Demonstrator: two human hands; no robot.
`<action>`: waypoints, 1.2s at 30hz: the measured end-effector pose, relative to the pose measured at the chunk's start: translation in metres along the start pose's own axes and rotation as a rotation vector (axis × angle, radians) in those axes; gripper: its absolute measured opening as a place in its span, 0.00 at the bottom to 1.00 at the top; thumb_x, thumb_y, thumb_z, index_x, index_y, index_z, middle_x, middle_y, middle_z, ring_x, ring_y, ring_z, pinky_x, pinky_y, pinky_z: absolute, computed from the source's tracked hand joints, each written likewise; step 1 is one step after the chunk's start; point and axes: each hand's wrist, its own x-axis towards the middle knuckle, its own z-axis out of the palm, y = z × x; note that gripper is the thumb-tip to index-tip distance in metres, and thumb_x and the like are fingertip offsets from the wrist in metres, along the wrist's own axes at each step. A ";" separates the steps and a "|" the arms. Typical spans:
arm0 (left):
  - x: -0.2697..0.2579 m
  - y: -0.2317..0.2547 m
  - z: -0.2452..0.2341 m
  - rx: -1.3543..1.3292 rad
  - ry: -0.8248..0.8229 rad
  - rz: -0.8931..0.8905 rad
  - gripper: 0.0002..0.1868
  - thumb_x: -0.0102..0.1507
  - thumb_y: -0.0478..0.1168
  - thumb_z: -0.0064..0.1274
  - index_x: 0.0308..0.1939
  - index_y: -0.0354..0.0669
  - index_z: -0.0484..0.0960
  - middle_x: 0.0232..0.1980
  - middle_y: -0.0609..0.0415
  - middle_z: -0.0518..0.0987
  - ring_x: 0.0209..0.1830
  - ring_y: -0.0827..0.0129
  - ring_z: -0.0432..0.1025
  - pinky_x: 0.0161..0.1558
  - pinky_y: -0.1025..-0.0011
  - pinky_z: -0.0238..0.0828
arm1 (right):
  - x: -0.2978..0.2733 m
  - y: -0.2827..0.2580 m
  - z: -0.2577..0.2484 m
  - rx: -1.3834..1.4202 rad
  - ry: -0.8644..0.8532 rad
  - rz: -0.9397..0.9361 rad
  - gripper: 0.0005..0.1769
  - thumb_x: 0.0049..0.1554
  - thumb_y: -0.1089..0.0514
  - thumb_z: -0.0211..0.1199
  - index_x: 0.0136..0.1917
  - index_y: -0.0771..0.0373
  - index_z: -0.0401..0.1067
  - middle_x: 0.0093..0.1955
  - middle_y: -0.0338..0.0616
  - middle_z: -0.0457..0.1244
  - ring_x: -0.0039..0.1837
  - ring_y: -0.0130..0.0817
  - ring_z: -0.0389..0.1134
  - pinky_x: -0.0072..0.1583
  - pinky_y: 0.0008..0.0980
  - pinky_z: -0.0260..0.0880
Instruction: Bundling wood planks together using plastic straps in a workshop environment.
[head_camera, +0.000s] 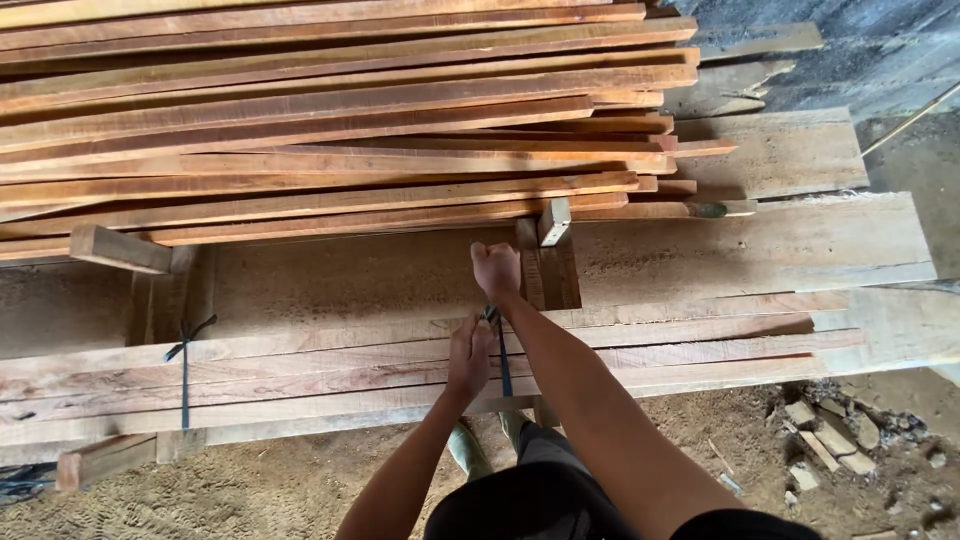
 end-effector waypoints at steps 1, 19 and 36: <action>0.000 -0.008 0.000 0.003 -0.002 -0.006 0.22 0.75 0.43 0.31 0.30 0.43 0.74 0.23 0.55 0.66 0.23 0.71 0.60 0.35 0.66 0.66 | 0.000 0.002 0.003 0.002 -0.001 0.006 0.26 0.53 0.52 0.56 0.16 0.56 0.57 0.20 0.43 0.52 0.28 0.29 0.50 0.32 0.38 0.61; 0.018 -0.053 -0.009 0.108 -0.073 -0.040 0.21 0.75 0.42 0.32 0.28 0.46 0.69 0.22 0.57 0.62 0.23 0.72 0.55 0.31 0.67 0.58 | 0.008 0.005 -0.030 0.128 0.115 0.109 0.23 0.52 0.52 0.54 0.21 0.51 0.48 0.18 0.39 0.44 0.26 0.24 0.44 0.32 0.45 0.50; 0.113 -0.078 -0.028 -0.159 -0.134 -0.428 0.12 0.63 0.45 0.44 0.27 0.47 0.66 0.25 0.57 0.58 0.22 0.72 0.59 0.27 0.68 0.64 | -0.097 -0.023 -0.159 -0.189 -0.635 -0.345 0.22 0.67 0.53 0.46 0.52 0.71 0.76 0.41 0.65 0.67 0.46 0.59 0.72 0.50 0.53 0.71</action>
